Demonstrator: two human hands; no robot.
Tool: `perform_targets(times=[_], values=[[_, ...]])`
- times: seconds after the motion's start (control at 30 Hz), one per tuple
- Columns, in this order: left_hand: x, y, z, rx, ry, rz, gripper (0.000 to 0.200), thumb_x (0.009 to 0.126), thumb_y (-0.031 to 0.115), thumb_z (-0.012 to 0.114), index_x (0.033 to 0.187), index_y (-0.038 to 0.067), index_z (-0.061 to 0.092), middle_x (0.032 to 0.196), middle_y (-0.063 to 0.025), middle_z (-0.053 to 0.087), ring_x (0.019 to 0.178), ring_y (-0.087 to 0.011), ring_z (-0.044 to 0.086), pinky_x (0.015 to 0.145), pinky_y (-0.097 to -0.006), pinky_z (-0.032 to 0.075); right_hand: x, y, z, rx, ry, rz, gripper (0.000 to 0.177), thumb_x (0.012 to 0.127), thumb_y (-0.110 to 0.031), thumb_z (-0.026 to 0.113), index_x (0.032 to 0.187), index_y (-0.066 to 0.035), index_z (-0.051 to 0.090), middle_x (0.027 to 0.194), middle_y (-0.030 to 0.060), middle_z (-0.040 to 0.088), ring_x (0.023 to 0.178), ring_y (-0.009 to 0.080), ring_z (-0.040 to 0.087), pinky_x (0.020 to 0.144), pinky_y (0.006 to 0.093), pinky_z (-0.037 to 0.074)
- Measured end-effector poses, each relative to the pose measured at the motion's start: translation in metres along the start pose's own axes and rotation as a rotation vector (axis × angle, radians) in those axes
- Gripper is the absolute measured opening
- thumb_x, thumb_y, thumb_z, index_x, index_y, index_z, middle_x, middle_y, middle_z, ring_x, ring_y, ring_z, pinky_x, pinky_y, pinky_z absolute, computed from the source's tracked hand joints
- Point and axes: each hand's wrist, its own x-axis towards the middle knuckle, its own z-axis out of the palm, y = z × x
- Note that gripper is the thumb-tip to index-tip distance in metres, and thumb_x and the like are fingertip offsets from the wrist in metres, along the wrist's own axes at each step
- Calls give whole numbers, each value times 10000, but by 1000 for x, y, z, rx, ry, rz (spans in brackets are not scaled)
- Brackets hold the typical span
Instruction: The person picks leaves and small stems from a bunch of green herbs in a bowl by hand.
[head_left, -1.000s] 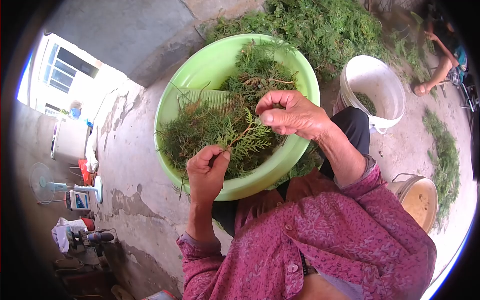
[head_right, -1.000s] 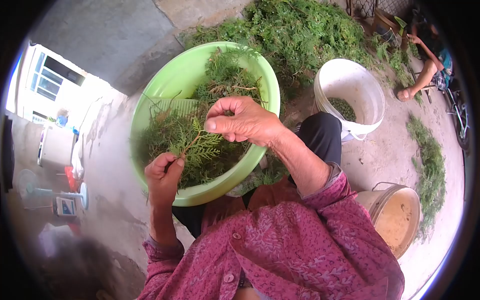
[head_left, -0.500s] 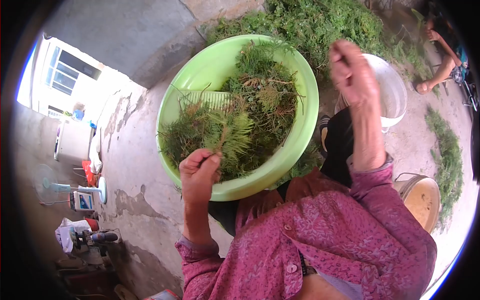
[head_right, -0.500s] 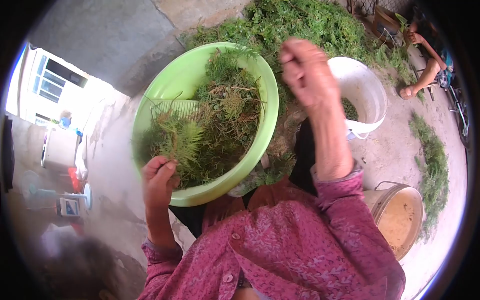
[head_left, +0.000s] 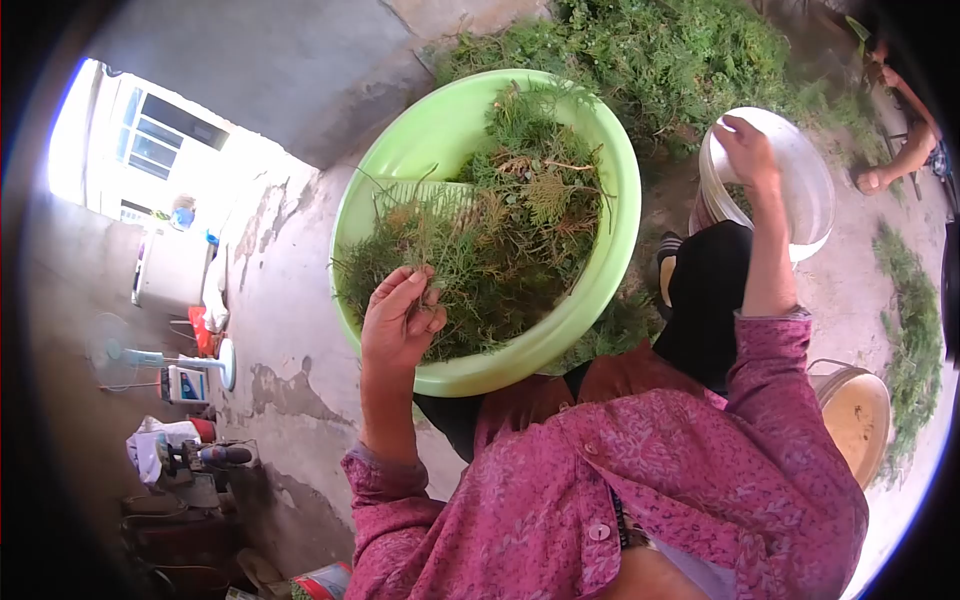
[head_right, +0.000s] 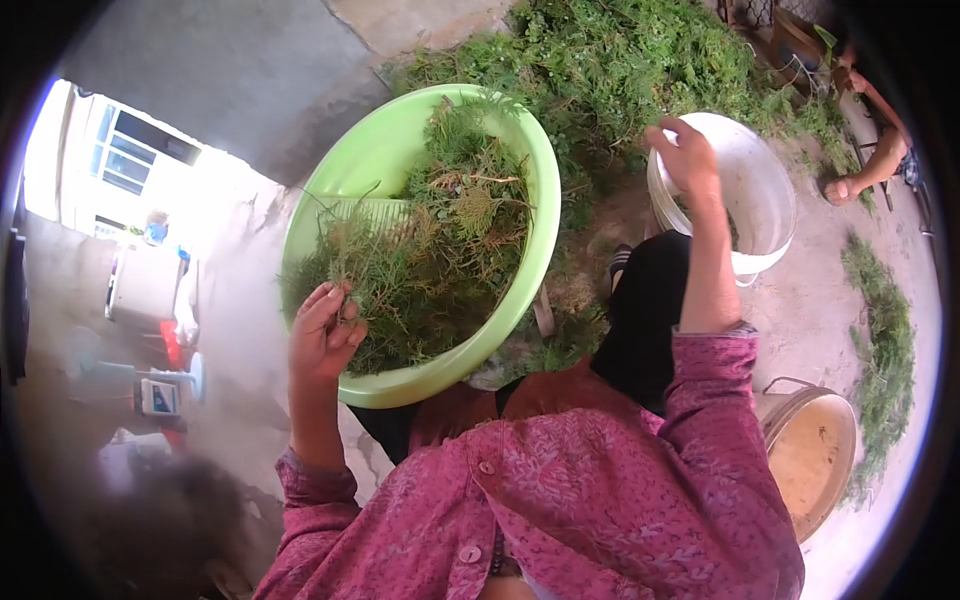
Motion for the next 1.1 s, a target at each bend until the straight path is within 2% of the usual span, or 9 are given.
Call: perform_targets(times=[0.1,0.17,0.3,0.37,0.5,0.7,0.77,0.83,1.1], values=[[4,2,-2,6,-15,-3,84,860,72,545,908,43,607,650,-40,556,379,-57,343,443,-254,362,-12,-39,35,236,-124,23,465,784,-372,596,1095,-26,589,1010,173,629,959,293,597,845,353,451],[7,9,-7,401,213,94,74,850,76,561,901,50,609,655,-39,557,380,-54,343,434,-250,347,-19,-34,46,287,-171,26,456,787,-368,593,1082,-21,594,996,171,633,945,278,603,833,343,453],[4,23,-32,-71,117,16,89,864,101,542,921,60,596,621,-19,537,376,-51,333,438,-244,319,-30,-45,63,58,-295,-11,367,831,-286,599,1023,27,590,884,89,629,810,145,565,737,264,445],[3,19,-18,-79,113,7,102,872,118,534,938,64,589,644,-26,562,372,-54,336,444,-244,324,-33,-53,64,541,-251,-13,377,819,-282,630,1044,18,595,885,76,643,778,110,571,713,249,457],[15,0,35,-47,-82,-24,109,882,125,531,938,51,588,709,-56,610,377,-60,355,462,-251,368,-65,-123,25,859,20,-191,262,823,-211,644,949,15,601,753,-4,597,687,54,524,618,205,437],[16,-16,101,-82,-397,-44,150,907,88,465,1008,45,567,794,-41,610,438,-50,396,489,-242,385,-114,-173,6,695,-585,-637,261,674,-146,768,813,-11,593,720,45,579,615,118,531,576,239,441],[9,-18,124,55,-243,-18,116,899,133,523,951,36,558,735,-8,570,487,-32,431,463,-183,367,-120,-177,9,718,-684,-608,271,685,-157,766,746,-8,547,678,47,570,608,122,537,542,253,421],[9,-17,123,-12,-285,-32,115,898,132,525,951,35,557,764,-8,572,502,-33,444,460,-176,365,-123,-177,16,943,-726,-464,273,702,-162,757,730,-16,528,666,39,561,612,109,533,546,261,417],[6,-20,120,-69,-289,-42,106,899,121,519,942,31,554,755,-20,574,484,-33,438,463,-175,376,-126,-178,22,909,-782,-430,214,737,-112,722,762,-17,532,679,4,523,624,58,492,538,230,409]])
